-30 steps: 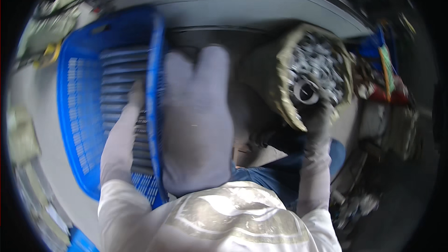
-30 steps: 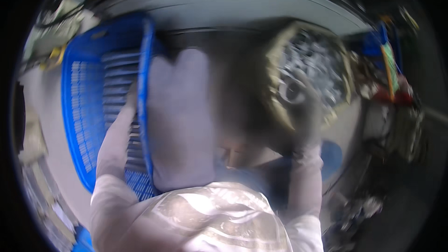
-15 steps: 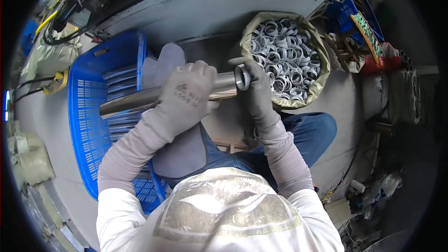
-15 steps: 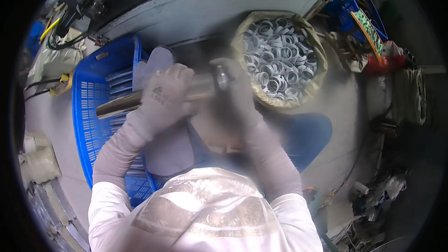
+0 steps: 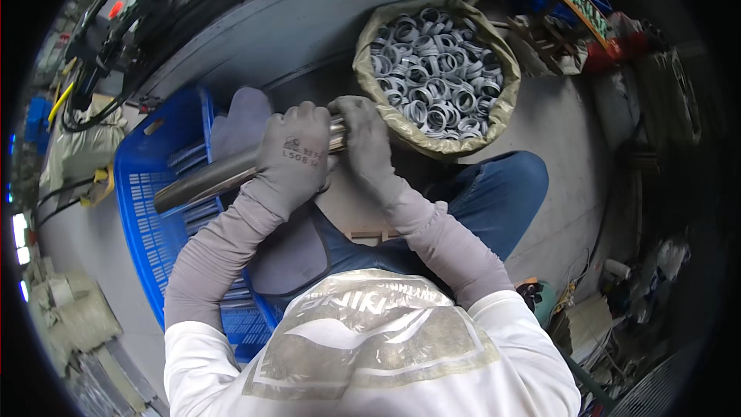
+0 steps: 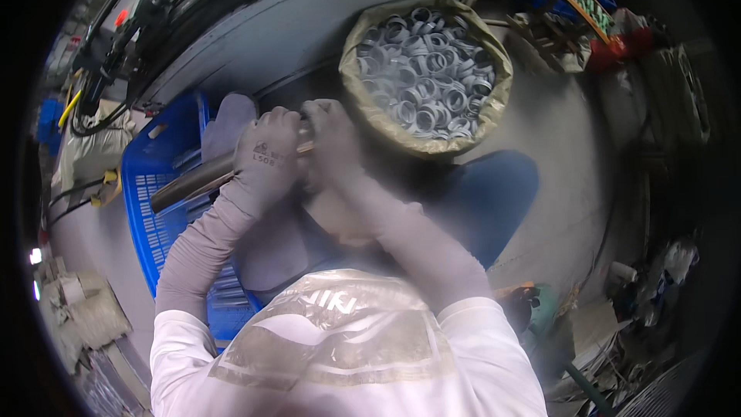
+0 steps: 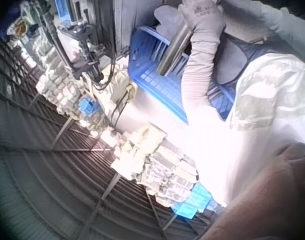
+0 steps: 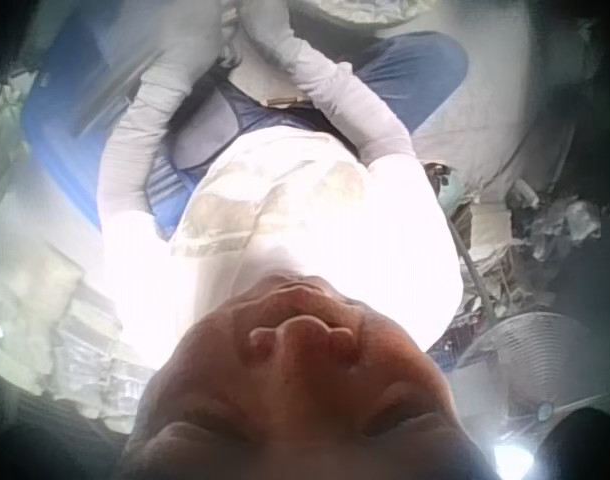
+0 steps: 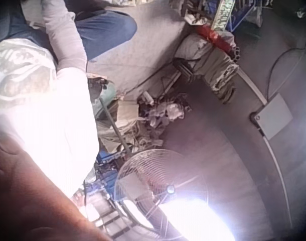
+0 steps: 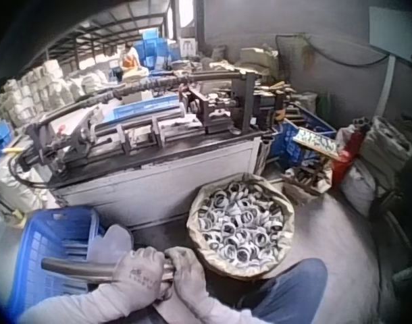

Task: Fitting metal rings onto the ends of long metal tubes in an industrial workshop.

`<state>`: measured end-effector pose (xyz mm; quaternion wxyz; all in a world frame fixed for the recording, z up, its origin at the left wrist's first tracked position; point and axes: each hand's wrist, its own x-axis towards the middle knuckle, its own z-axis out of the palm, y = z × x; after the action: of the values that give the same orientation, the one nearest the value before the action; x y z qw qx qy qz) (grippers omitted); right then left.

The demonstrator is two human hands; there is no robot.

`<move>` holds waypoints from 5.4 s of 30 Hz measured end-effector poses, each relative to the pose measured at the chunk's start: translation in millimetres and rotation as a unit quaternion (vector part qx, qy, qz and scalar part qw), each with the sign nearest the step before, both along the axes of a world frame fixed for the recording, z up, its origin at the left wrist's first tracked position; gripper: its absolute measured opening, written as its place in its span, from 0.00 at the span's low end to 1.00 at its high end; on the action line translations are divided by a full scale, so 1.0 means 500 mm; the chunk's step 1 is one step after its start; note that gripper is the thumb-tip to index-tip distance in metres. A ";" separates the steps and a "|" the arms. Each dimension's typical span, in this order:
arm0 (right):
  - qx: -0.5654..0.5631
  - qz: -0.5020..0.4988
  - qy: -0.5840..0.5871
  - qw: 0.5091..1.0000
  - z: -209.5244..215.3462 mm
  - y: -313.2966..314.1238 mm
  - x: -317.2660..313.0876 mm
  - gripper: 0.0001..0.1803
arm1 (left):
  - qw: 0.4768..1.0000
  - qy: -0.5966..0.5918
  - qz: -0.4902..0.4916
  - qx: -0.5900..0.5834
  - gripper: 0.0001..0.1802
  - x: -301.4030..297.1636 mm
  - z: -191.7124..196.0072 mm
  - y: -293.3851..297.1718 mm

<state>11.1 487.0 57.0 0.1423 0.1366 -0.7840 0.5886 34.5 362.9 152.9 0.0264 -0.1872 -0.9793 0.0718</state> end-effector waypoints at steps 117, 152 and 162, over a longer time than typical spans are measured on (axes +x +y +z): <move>0.291 -0.068 -0.184 0.936 -0.029 0.311 -0.275 0.22 | 0.964 0.262 0.030 0.027 0.34 -0.231 0.184 -0.235; 0.146 0.137 -0.123 0.972 -0.028 0.429 -0.244 0.36 | 0.894 -0.225 0.386 -0.009 0.23 0.638 -0.537 -0.655; 0.451 0.066 0.054 0.889 0.010 0.352 -0.195 0.22 | 0.871 -0.307 0.382 0.024 0.29 0.672 -0.695 -0.557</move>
<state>-86.6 663.3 62.1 0.0684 0.2693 -0.9451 0.1718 370.7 84.3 -194.7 -0.3003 0.1894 -0.9348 -0.0085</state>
